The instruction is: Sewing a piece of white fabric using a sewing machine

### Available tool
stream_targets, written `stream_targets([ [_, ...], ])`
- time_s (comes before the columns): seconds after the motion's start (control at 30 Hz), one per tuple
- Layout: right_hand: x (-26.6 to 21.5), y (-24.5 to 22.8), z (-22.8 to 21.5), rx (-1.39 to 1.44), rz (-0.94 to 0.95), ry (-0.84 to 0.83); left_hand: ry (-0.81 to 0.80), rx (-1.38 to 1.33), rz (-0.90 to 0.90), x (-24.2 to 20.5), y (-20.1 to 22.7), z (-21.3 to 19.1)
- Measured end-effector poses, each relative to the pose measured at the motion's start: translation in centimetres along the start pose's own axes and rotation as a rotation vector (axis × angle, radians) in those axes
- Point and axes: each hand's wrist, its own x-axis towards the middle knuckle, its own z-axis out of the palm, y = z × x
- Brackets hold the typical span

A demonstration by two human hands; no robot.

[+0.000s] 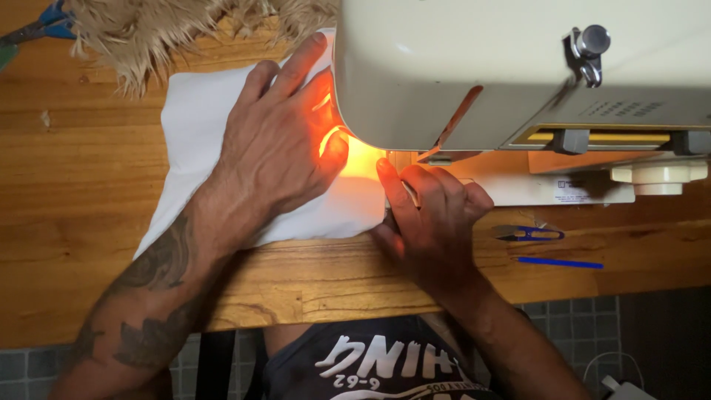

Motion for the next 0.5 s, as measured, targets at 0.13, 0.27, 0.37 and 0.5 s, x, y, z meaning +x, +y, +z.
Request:
stream_targets([
  [0.13, -0.1, 0.0, 0.2, -0.003, 0.03, -0.049, -0.014, 0.004, -0.022, 0.0, -0.3, 0.3],
  [0.27, 0.4, -0.3, -0.5, 0.0, 0.014, -0.04, -0.12, -0.102, -0.048, -0.2, -0.1, -0.7],
  [0.37, -0.1, -0.9, -1.2, 0.04, 0.041, 0.02, -0.174, -0.168, -0.098, -1.8, 1.2, -3.6],
  [0.5, -0.5, -1.5, -1.6, 0.101, 0.092, 0.122, -0.119, -0.175, -0.166, -7.1, 4.0, -5.2],
])
